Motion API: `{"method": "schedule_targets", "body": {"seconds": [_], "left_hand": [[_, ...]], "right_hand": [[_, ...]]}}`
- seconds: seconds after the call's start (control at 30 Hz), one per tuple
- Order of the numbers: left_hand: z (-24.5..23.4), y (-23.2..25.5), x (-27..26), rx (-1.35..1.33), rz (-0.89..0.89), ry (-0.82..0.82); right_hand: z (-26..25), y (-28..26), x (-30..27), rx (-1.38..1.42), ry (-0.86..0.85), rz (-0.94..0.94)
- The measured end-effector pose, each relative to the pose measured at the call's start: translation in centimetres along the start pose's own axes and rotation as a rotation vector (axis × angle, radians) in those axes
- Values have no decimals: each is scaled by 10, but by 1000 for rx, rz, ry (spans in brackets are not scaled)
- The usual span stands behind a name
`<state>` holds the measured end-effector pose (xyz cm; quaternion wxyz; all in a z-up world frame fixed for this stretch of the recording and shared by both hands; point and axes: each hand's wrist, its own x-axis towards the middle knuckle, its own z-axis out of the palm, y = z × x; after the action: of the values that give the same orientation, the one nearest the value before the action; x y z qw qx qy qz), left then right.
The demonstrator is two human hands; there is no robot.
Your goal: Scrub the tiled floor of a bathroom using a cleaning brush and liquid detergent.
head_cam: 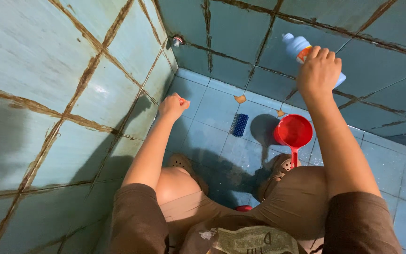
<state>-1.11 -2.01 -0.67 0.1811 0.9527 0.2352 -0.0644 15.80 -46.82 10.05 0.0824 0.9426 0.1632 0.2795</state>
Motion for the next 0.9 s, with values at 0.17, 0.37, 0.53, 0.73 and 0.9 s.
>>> {"method": "schedule_targets", "body": {"seconds": [0.17,0.37,0.53,0.73,0.9], "left_hand": [[1,-4,0,-7,15,8],[-9,-3,-7,-55,-8,9],[1,-18,0,-24,6,31],[-7,-17,-4,-4,-24,29],[1,-24,1,-1,-3,42]], "right_hand": [[-17,1,10,64,-88,15],[-20,0,15,95,-106,41],[-25,-16,19,83,-46,10],[-51,-53,32,201,40,-51],[-55,-85,36,192,51,-120]]}}
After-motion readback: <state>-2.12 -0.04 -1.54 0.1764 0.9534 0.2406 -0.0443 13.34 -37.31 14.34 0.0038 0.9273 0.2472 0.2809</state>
